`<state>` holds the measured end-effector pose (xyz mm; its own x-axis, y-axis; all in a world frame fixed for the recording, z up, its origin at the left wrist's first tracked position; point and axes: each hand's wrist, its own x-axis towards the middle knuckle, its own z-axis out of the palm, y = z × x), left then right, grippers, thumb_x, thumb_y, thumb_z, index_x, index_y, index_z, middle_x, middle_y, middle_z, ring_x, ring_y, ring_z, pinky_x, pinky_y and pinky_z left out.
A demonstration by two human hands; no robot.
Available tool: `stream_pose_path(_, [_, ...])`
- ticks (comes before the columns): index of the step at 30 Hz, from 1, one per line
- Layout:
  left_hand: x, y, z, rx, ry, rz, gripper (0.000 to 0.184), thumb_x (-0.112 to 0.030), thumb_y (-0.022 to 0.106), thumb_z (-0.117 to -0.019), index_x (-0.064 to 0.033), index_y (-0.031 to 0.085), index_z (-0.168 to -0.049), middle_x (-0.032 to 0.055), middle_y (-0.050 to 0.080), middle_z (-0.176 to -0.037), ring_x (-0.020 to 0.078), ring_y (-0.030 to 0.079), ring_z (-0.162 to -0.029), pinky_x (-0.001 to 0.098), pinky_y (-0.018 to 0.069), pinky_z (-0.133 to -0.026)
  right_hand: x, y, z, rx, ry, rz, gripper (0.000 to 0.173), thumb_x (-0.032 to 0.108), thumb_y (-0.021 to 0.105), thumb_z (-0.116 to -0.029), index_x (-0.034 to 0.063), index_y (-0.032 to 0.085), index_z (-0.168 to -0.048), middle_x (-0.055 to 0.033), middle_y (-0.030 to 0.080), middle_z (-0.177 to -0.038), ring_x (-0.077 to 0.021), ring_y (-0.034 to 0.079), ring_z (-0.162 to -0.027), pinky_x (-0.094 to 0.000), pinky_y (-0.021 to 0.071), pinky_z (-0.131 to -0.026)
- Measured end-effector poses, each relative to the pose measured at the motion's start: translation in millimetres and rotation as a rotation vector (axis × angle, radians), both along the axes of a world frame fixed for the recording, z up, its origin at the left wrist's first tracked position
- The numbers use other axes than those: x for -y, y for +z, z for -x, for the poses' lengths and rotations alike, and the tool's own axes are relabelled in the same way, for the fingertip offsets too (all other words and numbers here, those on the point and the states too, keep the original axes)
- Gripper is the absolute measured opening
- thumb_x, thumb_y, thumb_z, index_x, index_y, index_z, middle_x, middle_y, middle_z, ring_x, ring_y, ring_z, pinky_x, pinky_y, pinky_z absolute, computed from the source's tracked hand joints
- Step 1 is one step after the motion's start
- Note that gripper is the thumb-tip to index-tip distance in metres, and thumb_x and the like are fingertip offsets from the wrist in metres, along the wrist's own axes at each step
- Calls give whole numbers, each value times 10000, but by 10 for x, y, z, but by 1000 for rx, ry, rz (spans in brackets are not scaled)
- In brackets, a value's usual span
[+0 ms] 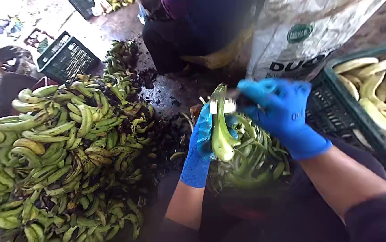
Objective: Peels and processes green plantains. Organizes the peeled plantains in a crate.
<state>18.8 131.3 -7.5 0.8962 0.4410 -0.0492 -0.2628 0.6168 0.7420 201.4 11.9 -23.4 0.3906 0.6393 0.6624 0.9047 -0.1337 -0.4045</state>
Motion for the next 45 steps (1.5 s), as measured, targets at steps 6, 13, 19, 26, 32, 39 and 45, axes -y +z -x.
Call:
stream_pose_path(6, [-149, -48, 24, -95, 231, -151, 519, -397, 537, -1029, -227, 412, -1504, 69, 693, -1110, 153, 714, -816, 292, 617, -651, 9, 70, -5, -153, 22, 4, 594, 593, 466, -1007, 203, 612, -1430, -196, 658, -1248, -377, 639, -1077, -637, 474, -857])
stream_pose_path(13, [2, -106, 55, -60, 71, -197, 472, -410, 610, -981, -270, 497, -1418, 14, 704, -1064, 85, 685, -804, 230, 582, -652, 44, -38, 119, -54, 187, 21, 475, 557, 502, -1014, 284, 661, -1368, -158, 694, -1186, -344, 670, -997, -615, 470, -808])
stream_pose_path(19, [-76, -129, -202, -5, 134, -189, 475, -373, 386, -1082, -241, 315, -1533, 89, 636, -1300, 189, 697, -984, 351, 604, -822, -6, 64, -133, -68, -100, 56, 609, 641, 413, -1011, 269, 577, -1466, -229, 645, -1228, -421, 632, -1056, -665, 429, -874])
stream_pose_path(26, [34, -56, -319, 230, 353, -176, 381, -358, 416, -1079, -218, 439, -1433, 23, 642, -1281, 139, 669, -1076, 317, 583, -887, 139, -69, 84, 66, 158, -27, 526, 611, 430, -1020, 278, 676, -1345, -171, 696, -1172, -343, 660, -989, -585, 434, -852])
stream_pose_path(32, [-294, -72, -86, -332, -272, -419, 391, -283, 513, -1021, -125, 542, -1378, 34, 713, -1057, 106, 706, -890, 318, 613, -800, -75, -44, -401, -5, 136, 159, 601, 725, 396, -968, 378, 627, -1402, -123, 679, -1243, -311, 645, -1087, -611, 396, -940])
stream_pose_path(39, [-287, -44, -101, -179, -185, -384, 550, -329, 452, -1051, -164, 312, -1556, 130, 641, -1325, 234, 710, -971, 401, 608, -825, 5, -5, -460, -286, -253, 169, 556, 618, 448, -1003, 314, 590, -1446, -207, 639, -1256, -413, 611, -1126, -676, 394, -933])
stream_pose_path(45, [-92, 22, -388, 256, 484, 85, 396, -358, 216, -1107, -162, 524, -1261, 12, 648, -1202, 136, 662, -1090, 305, 562, -935, 127, -264, 360, 125, 34, -114, 490, 578, 500, -997, 254, 674, -1320, -142, 702, -1173, -305, 650, -1042, -536, 414, -918])
